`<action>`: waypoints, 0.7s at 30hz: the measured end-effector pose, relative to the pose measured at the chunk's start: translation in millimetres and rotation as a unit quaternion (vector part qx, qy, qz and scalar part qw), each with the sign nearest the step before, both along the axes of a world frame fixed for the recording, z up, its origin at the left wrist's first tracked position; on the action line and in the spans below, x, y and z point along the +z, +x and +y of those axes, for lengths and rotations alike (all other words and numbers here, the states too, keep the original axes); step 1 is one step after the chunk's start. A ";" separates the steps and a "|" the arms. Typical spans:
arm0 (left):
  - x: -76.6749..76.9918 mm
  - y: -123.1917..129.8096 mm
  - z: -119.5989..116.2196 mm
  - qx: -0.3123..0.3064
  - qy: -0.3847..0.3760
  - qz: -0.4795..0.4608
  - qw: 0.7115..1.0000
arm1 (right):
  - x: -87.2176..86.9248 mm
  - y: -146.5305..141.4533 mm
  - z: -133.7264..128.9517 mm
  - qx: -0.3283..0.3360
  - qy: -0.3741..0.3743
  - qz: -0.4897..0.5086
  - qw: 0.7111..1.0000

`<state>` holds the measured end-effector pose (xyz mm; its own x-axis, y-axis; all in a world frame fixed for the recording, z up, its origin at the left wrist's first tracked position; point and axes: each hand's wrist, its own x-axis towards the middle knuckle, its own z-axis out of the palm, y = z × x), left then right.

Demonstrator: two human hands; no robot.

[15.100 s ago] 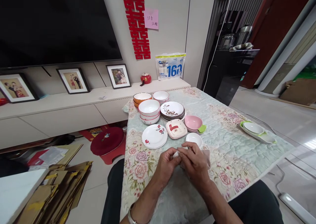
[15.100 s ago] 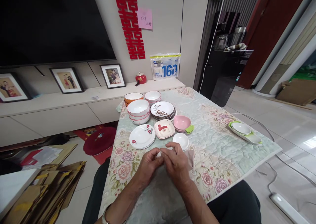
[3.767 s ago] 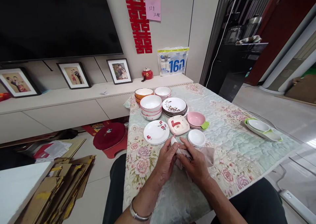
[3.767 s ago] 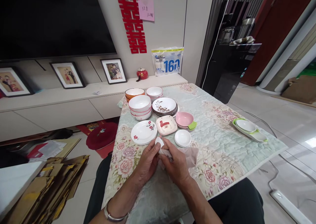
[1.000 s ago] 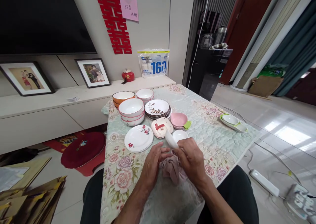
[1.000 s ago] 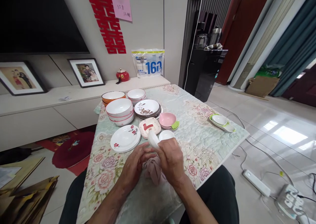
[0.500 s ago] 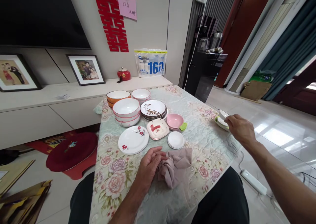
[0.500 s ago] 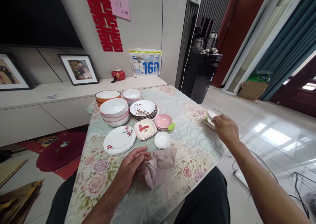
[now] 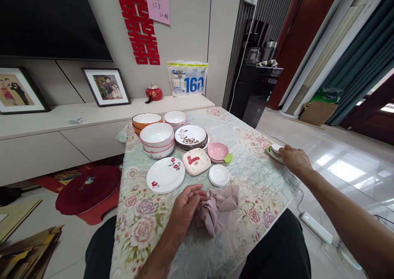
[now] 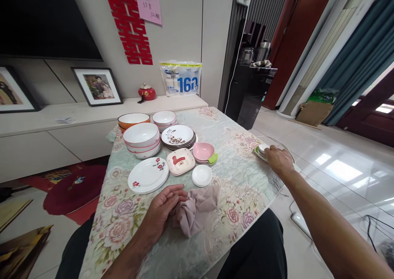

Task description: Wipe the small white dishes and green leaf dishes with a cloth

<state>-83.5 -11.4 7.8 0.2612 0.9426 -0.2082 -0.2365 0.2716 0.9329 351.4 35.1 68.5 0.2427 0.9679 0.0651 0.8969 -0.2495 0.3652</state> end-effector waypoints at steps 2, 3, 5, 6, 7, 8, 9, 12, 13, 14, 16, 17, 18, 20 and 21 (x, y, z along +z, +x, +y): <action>2.1 0.2 -0.7 0.001 0.000 0.003 1.000 | -1.7 0.5 1.1 -0.002 -0.004 -0.001 1.000; 2.6 0.2 -0.9 0.002 -0.001 0.004 1.000 | -2.1 0.5 1.3 -0.002 -0.005 -0.001 1.000; 2.9 0.4 -0.8 0.001 -0.001 0.004 1.000 | -2.3 -0.3 0.9 -0.001 -0.006 -0.003 1.000; 2.7 0.6 -0.7 0.001 -0.002 0.004 1.000 | -2.2 -1.0 0.3 0.000 -0.006 -0.004 1.000; 2.4 0.7 -0.5 0.000 -0.002 0.004 1.000 | -2.0 -1.9 -0.4 0.001 -0.007 -0.005 1.000; 2.0 0.8 -0.3 0.001 -0.001 0.005 1.000 | -1.8 -2.9 -1.3 0.002 -0.007 -0.005 1.000; 1.6 0.9 0.0 0.001 -0.001 0.006 1.000 | -1.6 -4.0 -2.3 0.003 -0.007 -0.006 1.000; 0.0 0.8 0.9 -0.001 0.002 0.009 1.000 | -1.9 -6.9 -4.9 0.003 -0.004 -0.005 1.000; -0.8 0.6 1.2 -0.004 0.003 0.010 1.000 | -2.2 -7.7 -5.8 0.003 -0.002 -0.005 1.000; -1.6 0.4 1.5 -0.006 0.003 0.010 1.000 | -2.6 -8.3 -6.6 0.003 0.000 -0.004 1.000; -2.8 0.2 1.9 -0.008 0.004 0.010 1.000 | -3.4 -9.2 -8.2 0.005 0.005 -0.003 1.000; -3.1 0.1 2.0 -0.008 0.004 0.010 1.000 | -3.5 -9.7 -9.0 0.005 0.009 -0.003 1.000; -3.0 0.2 2.0 -0.007 0.004 0.010 1.000 | -3.2 -10.6 -9.7 0.006 0.013 -0.003 1.000; -1.8 0.5 1.6 -0.004 0.004 0.013 1.000 | -1.7 -15.4 -10.8 0.007 0.024 -0.007 1.000; -0.7 0.8 1.4 -0.004 0.003 0.015 1.000 | -0.3 -20.3 -11.1 0.008 0.040 -0.005 0.999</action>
